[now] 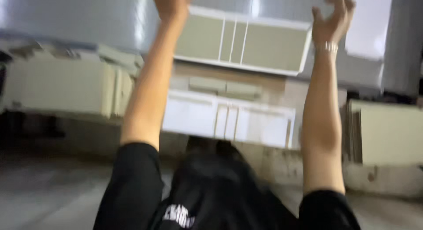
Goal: The person repeatedly stacks beige paper sheets on a white tray and then places a red sheet on top. They smooth the red sheet with both hands before removing it to repeat the stacking process with more beige sheets.
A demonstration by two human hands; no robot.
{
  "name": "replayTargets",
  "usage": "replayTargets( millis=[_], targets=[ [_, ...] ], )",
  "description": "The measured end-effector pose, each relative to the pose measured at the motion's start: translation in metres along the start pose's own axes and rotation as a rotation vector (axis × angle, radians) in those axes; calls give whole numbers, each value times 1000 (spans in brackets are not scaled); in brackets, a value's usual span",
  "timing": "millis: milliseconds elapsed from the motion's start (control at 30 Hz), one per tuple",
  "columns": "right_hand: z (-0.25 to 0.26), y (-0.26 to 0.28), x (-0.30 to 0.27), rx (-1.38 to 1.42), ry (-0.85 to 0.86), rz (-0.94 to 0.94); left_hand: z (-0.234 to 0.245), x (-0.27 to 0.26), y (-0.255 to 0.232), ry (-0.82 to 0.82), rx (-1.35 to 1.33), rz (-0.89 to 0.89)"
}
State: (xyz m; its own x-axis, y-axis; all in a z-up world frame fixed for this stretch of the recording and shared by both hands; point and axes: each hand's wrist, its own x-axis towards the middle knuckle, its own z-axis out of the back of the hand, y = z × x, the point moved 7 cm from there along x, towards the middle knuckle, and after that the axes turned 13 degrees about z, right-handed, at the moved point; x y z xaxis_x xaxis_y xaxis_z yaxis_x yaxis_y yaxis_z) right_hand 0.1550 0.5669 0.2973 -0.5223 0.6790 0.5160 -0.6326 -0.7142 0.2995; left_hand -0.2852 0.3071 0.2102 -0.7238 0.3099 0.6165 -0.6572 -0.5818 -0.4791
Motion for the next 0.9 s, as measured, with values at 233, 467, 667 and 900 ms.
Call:
replayTargets(
  millis=[233,467,667,900],
  targets=[
    [3,28,-164,170,-212,283,121,-149,-83,515,-240,-212],
    [-29,11,-378,481,146,-145,127,-391,33,608,-235,-43],
    [9,30,-427,626,332,-31,184,-460,-4,734,-185,-16],
    [165,10,-363,517,101,84,171,-489,-12,748,-93,-68]
  ],
)
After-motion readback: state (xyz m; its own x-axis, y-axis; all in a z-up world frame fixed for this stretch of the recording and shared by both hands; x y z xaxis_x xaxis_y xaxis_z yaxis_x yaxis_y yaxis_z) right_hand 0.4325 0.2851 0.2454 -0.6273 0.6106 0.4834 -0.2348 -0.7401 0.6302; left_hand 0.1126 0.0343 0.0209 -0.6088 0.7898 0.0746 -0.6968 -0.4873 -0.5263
